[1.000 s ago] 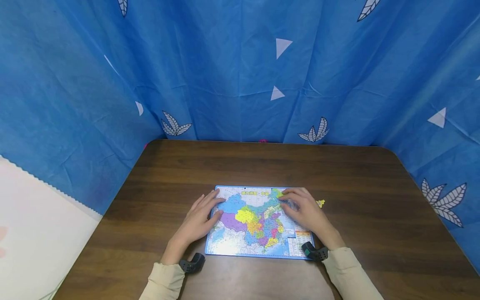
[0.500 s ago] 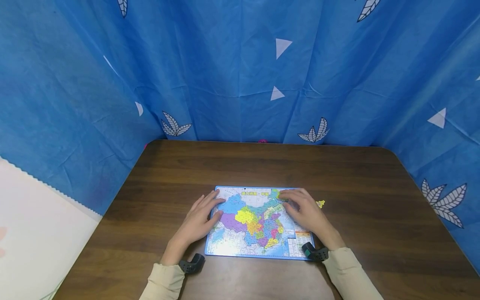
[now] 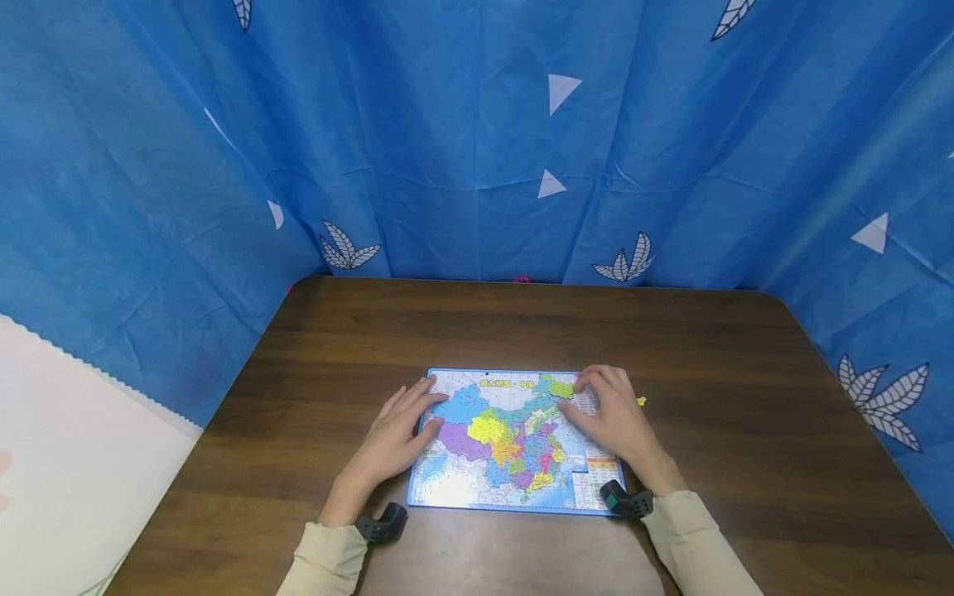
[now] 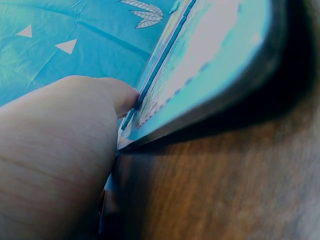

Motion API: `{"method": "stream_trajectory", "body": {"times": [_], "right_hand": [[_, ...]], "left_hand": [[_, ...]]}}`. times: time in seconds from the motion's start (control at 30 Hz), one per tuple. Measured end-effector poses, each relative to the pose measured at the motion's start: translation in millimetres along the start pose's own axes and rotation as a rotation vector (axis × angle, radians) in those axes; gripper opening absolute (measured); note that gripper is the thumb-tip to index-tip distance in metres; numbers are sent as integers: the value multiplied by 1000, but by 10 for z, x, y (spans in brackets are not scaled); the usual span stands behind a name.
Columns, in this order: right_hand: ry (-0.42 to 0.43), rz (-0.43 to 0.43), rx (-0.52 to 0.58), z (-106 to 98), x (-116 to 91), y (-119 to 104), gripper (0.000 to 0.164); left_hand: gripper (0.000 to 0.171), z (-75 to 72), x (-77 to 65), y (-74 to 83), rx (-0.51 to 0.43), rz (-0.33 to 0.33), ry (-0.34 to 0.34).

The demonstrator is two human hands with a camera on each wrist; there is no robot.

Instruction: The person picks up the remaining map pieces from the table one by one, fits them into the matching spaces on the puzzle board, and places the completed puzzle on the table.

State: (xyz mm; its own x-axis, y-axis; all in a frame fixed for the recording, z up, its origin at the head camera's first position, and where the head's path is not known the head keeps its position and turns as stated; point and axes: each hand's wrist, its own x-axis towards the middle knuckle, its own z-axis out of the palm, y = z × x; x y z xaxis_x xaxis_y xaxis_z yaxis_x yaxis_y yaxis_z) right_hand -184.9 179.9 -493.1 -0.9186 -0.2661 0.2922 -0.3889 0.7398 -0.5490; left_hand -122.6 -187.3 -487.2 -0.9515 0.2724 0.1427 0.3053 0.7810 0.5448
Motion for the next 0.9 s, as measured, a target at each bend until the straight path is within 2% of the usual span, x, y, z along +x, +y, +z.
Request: {"method": "stream_trajectory", "body": {"times": [0.13,0.57,0.9], "right_hand": [[-23,34,-12,-6,-9,-15,32],[-24,24,5,-20,2,-36,31],[-17,19,8,-25,3,-39,28]], "left_hand": [[42,0,-6,5,-5,4,3],[42,-27,-6,15,-13,2,-9],[42,-10,-11,5,-13,10,9]]}}
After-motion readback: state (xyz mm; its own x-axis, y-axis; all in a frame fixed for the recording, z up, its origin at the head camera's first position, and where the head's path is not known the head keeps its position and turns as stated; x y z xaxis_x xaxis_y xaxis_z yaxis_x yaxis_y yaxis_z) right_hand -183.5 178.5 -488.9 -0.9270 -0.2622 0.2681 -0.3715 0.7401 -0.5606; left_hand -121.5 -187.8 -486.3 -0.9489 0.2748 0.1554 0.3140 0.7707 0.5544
